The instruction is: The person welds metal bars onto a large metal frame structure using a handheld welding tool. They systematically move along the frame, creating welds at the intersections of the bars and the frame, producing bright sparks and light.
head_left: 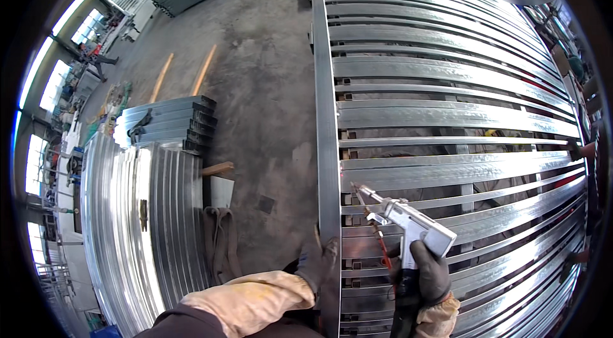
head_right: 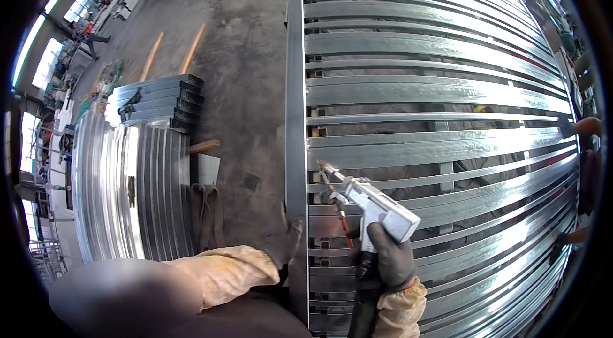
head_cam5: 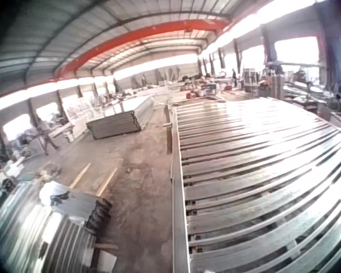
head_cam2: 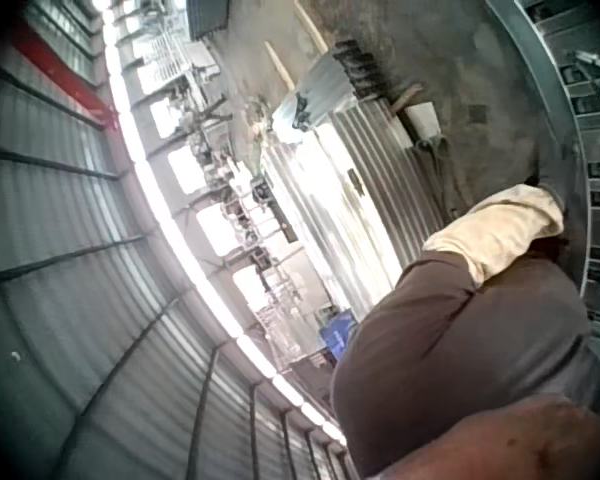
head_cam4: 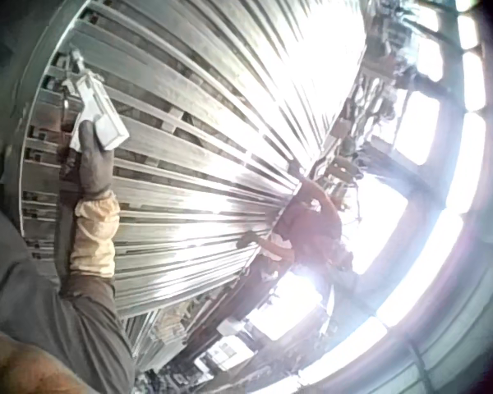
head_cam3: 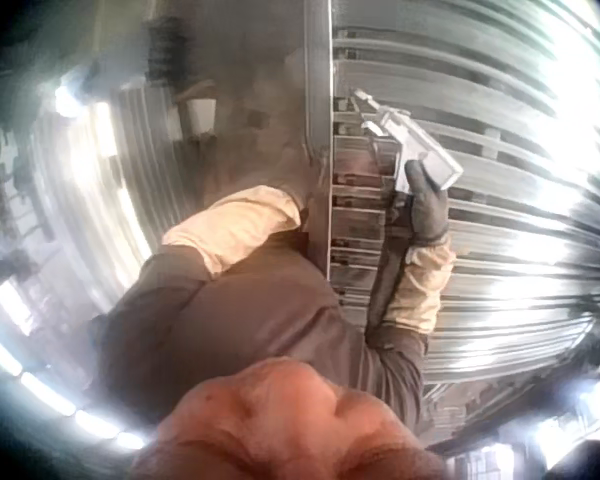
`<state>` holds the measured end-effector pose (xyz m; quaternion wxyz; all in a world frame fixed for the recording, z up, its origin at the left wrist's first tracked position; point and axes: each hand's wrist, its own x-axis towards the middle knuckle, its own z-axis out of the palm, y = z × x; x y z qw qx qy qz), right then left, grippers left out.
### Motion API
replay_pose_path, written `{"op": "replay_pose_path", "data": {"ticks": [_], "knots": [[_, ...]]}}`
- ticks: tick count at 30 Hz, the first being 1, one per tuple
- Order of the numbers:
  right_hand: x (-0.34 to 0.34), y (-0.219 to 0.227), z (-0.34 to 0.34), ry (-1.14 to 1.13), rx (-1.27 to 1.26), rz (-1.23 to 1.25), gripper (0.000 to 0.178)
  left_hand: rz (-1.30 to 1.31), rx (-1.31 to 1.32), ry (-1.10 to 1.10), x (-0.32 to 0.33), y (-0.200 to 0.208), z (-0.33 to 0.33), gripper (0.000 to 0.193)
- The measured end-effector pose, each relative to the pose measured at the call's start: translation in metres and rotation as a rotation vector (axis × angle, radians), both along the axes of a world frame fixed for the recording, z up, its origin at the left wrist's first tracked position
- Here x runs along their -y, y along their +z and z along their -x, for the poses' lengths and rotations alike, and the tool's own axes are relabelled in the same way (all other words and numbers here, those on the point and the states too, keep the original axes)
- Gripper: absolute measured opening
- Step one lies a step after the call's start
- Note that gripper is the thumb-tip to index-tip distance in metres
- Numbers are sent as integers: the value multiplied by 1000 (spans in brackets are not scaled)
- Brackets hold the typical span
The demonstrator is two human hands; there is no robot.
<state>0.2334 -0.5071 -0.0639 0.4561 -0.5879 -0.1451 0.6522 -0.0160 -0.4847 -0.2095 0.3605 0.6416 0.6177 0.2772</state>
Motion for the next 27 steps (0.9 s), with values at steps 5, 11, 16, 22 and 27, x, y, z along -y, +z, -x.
{"op": "replay_pose_path", "data": {"ticks": [5,11,16,22,27], "knots": [[-6,9,6,53,26,-17,33,-256,18,-230,-17,52,-4,64],[-31,8,22,29,-36,23,35,-314,-165,-416,-33,51,-11,64],[-38,8,19,44,-37,34,34,-202,-295,-475,-37,57,-19,67],[-38,4,17,20,-74,43,38,-224,-300,-468,-38,59,-23,66],[-39,1,18,13,-99,35,38,-229,-302,-461,-39,61,-22,66]]}}
